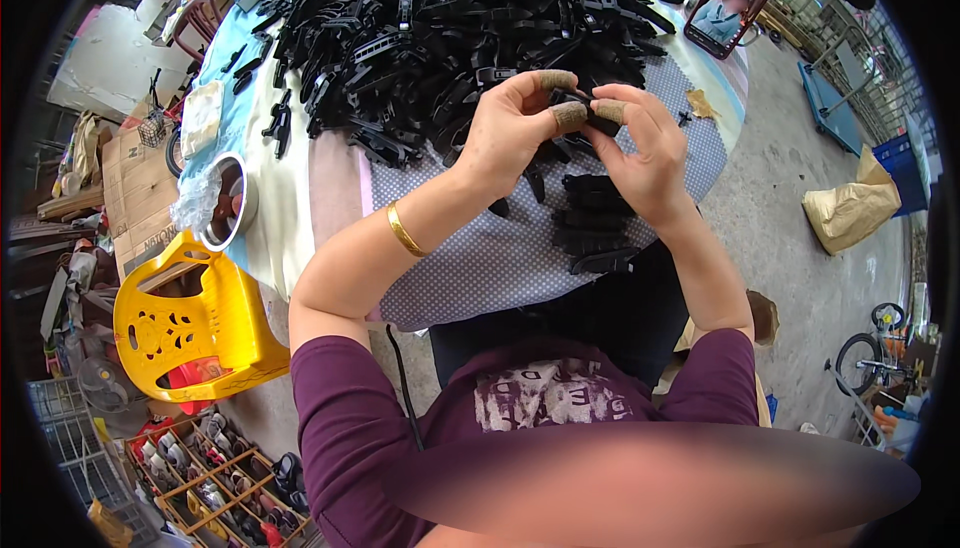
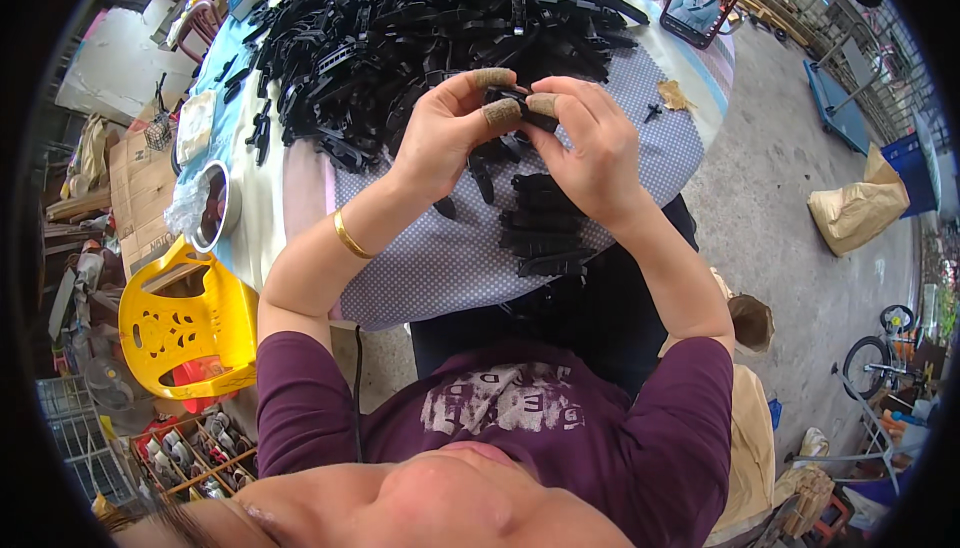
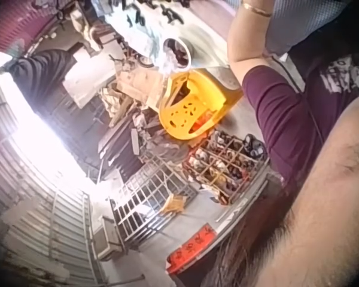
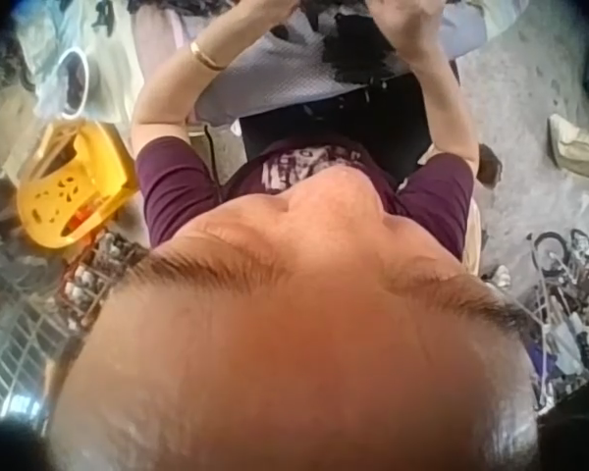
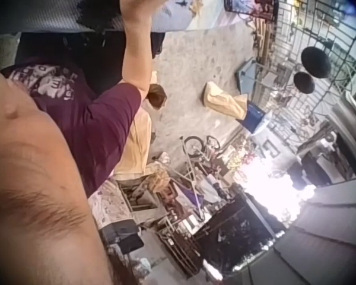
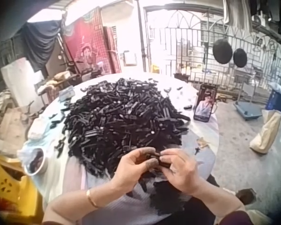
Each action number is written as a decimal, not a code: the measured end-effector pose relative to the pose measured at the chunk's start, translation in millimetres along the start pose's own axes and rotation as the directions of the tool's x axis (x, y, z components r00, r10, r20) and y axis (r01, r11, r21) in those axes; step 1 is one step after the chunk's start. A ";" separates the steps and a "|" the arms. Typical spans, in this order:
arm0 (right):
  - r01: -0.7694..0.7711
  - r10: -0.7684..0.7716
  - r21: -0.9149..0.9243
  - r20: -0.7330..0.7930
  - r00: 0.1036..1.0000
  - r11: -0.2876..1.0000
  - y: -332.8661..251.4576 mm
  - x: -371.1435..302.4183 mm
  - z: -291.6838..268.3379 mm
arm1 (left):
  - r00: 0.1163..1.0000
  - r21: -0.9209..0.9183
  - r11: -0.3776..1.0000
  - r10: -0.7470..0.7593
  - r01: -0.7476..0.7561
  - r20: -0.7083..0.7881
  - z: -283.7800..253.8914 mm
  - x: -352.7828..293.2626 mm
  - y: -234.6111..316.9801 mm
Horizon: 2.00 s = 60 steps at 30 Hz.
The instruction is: The recorder is sorting and inspecting small black plastic components by hand at a table.
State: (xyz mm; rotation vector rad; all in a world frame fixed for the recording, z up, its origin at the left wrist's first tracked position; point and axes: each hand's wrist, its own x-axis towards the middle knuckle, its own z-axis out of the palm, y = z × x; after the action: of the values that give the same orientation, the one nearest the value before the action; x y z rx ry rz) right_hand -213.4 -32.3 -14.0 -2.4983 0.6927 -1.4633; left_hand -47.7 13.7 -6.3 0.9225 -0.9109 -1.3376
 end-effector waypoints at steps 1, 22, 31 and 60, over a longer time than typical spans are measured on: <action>-0.048 0.045 0.104 0.026 0.999 0.993 -0.7 1.4 -1.1 | 1.000 -0.005 1.000 -0.024 0.024 -0.010 -0.1 -0.2 2.5; -0.346 0.178 0.199 0.571 0.801 0.917 7.8 -16.0 -30.6 | 0.905 0.820 0.402 0.295 -0.409 0.306 -23.5 20.2 25.7; -0.470 0.312 0.120 0.603 0.734 0.874 3.4 -1.0 -32.8 | 0.886 0.867 -0.363 0.183 -0.341 0.426 -17.5 16.8 2.5; 0.176 -0.185 0.123 0.067 0.980 0.977 -11.6 11.3 -2.7 | 0.950 -0.077 0.955 -0.294 0.288 -0.102 4.8 2.2 23.1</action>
State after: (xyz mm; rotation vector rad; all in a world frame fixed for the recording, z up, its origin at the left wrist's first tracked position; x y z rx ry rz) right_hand -207.5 -27.2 0.4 -2.5685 0.3633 -1.4085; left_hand -43.4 11.8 16.9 1.1040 -0.6598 -1.5377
